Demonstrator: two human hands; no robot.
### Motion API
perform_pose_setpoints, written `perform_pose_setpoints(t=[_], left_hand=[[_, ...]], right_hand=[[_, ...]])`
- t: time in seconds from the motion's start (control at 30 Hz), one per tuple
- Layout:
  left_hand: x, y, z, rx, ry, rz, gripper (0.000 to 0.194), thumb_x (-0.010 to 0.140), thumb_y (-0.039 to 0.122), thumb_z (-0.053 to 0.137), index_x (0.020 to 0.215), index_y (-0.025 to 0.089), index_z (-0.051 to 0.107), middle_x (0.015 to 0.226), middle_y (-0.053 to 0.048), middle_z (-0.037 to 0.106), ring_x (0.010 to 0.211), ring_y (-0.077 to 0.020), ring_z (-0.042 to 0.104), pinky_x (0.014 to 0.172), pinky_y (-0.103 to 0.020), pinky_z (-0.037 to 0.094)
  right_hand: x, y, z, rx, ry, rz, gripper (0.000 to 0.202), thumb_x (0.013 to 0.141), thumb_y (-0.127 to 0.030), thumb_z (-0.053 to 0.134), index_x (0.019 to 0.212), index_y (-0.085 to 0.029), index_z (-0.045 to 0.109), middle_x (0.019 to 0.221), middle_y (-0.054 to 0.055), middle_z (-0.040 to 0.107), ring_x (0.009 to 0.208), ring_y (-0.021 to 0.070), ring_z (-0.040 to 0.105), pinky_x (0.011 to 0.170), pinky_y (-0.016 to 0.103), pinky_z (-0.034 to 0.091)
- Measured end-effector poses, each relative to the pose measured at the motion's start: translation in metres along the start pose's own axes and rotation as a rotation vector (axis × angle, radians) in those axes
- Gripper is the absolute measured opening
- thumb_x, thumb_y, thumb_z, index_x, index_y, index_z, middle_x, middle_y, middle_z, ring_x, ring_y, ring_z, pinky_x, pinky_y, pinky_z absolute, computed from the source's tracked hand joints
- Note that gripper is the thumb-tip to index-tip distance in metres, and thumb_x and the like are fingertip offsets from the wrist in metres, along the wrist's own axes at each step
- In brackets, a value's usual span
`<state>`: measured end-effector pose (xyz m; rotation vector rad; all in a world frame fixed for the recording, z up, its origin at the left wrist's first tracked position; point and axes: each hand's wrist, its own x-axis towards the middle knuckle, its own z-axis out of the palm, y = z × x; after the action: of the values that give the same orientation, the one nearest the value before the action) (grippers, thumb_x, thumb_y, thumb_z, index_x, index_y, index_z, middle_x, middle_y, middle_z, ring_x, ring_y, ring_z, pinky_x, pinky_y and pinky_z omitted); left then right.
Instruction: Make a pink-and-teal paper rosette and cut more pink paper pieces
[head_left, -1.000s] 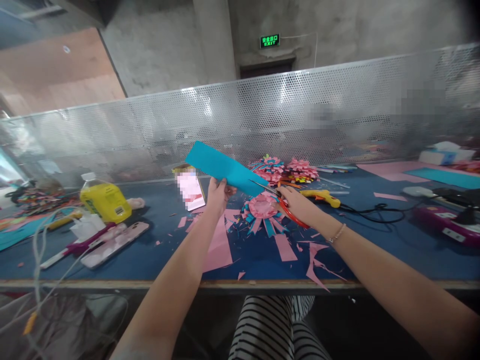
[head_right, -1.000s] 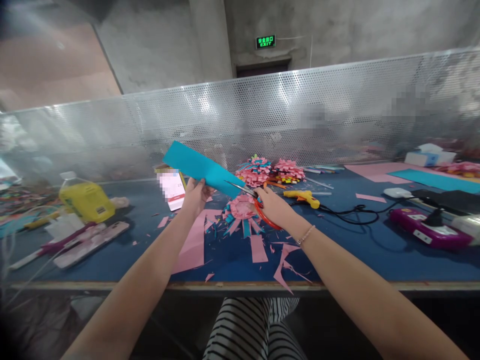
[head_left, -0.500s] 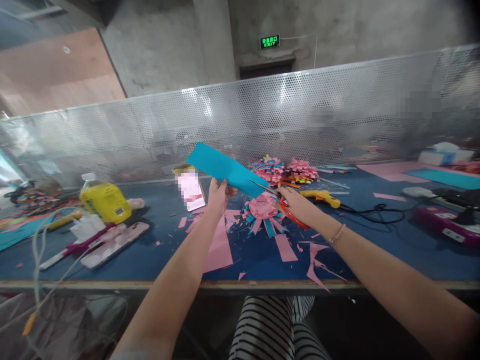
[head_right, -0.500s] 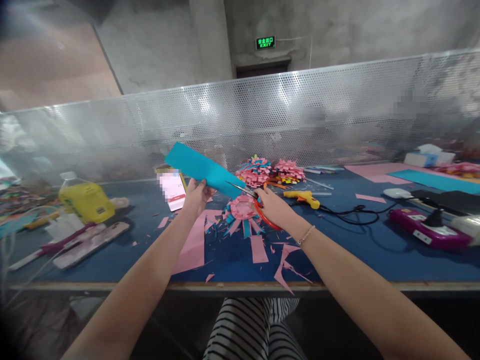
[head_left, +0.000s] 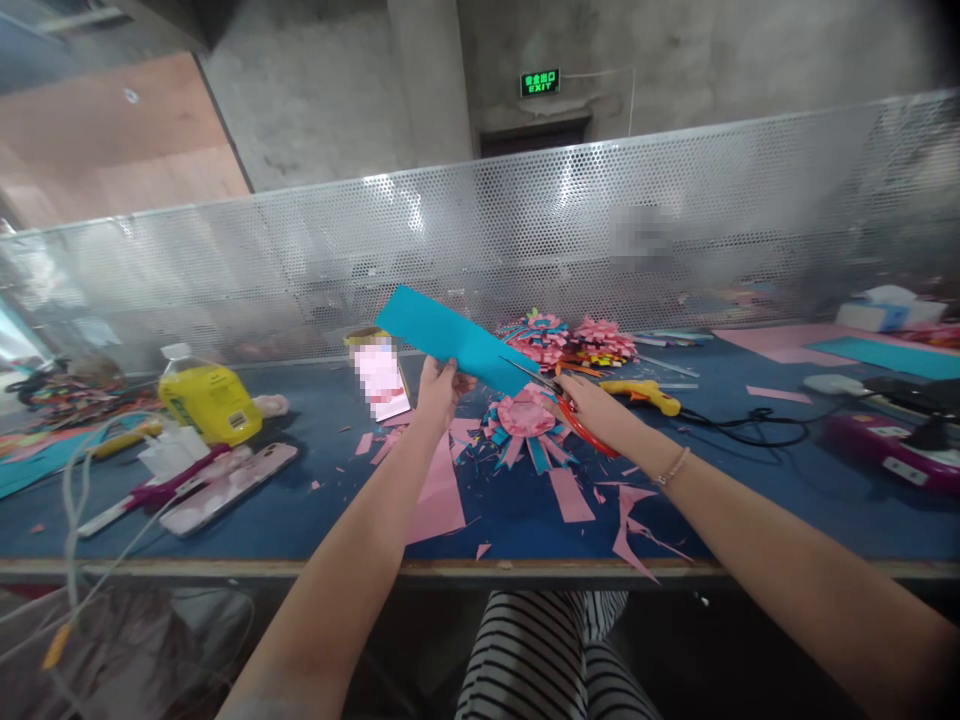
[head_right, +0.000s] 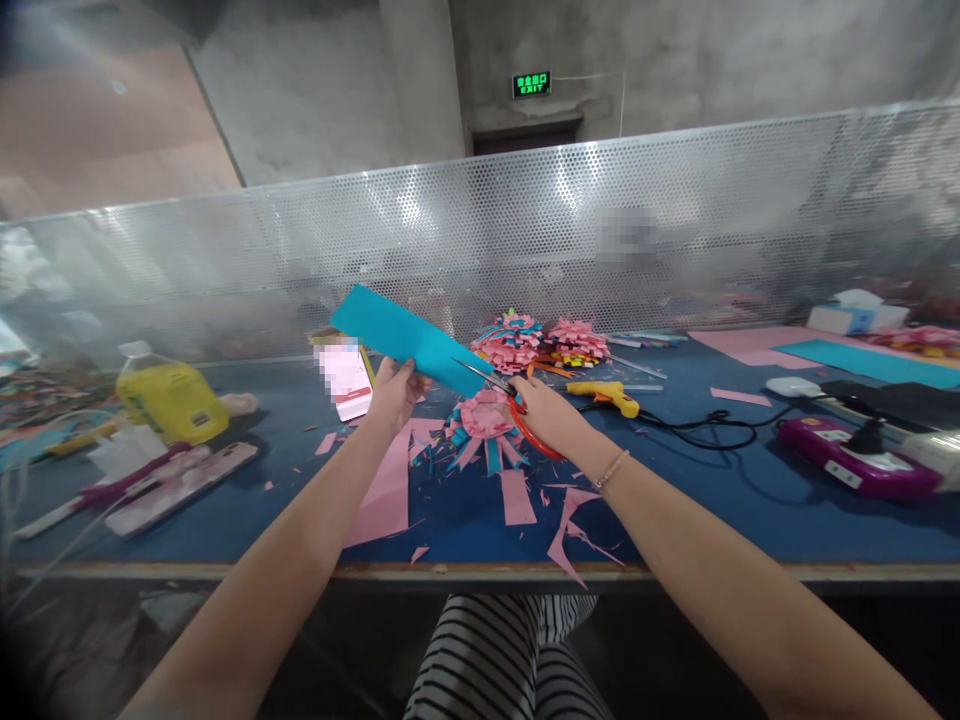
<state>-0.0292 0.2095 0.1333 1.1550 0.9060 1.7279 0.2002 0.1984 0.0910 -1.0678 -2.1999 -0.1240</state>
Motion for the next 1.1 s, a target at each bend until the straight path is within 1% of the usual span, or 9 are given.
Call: perform_pose_setpoints(t=[0.17,0.47,0.57,0.73,0.97,1.1], left_hand=[[0.001,-0.001,-0.001,-0.005,-0.002,-0.003,0.022,0.071,0.024,0.056,0.083,0.021,0.038,0.052,0.008,0.05,0.043,-0.0086,0.053,0.042,-0.019,0.042],[0.002,0.0,-0.002,-0.013,-0.022,0.022,0.019,0.073,0.022,0.053,0.085,0.02,0.038,0.05,0.007,0.05,0.043,-0.0095,0.054,0.043,-0.02,0.042],[0.001,0.001,-0.002,-0.009,-0.024,0.016,0.018,0.073,0.021,0.051,0.084,0.02,0.038,0.051,0.007,0.05,0.043,-0.0091,0.053,0.043,-0.019,0.042],[0.0,0.001,-0.001,-0.006,-0.022,0.011,0.016,0.075,0.02,0.049,0.085,0.02,0.038,0.051,0.006,0.05,0.044,-0.0091,0.053,0.043,-0.019,0.043],[0.003,-0.001,-0.003,-0.019,-0.022,0.028,0.019,0.073,0.021,0.052,0.086,0.021,0.038,0.056,0.006,0.051,0.043,-0.0083,0.052,0.043,-0.02,0.043],[0.003,-0.001,-0.003,-0.019,-0.017,0.027,0.02,0.073,0.021,0.051,0.087,0.021,0.038,0.056,0.006,0.051,0.043,-0.0083,0.052,0.042,-0.019,0.041]], right_hand=[[0.001,0.003,0.002,-0.005,0.019,-0.014,0.023,0.084,-0.039,0.045,0.09,-0.016,0.047,0.08,0.008,0.053,0.073,0.0203,0.053,0.066,0.03,0.042],[0.002,0.001,-0.004,0.015,-0.029,0.004,0.024,0.083,-0.039,0.048,0.089,-0.016,0.053,0.083,0.009,0.06,0.078,0.0223,0.057,0.067,0.028,0.041],[0.002,0.0,-0.007,0.024,-0.045,0.004,0.025,0.082,-0.04,0.049,0.088,-0.016,0.055,0.082,0.008,0.061,0.075,0.0215,0.057,0.064,0.027,0.04],[0.003,0.002,-0.01,0.02,-0.061,0.015,0.024,0.081,-0.04,0.049,0.082,-0.017,0.054,0.073,0.006,0.06,0.065,0.0187,0.055,0.059,0.024,0.038],[0.003,0.0,-0.012,0.06,-0.055,0.003,0.023,0.082,-0.04,0.048,0.081,-0.017,0.053,0.076,0.006,0.059,0.068,0.019,0.055,0.06,0.024,0.037],[0.002,-0.003,-0.014,0.08,-0.043,-0.012,0.023,0.083,-0.039,0.047,0.077,-0.018,0.05,0.069,0.004,0.057,0.063,0.0173,0.053,0.057,0.023,0.035]])
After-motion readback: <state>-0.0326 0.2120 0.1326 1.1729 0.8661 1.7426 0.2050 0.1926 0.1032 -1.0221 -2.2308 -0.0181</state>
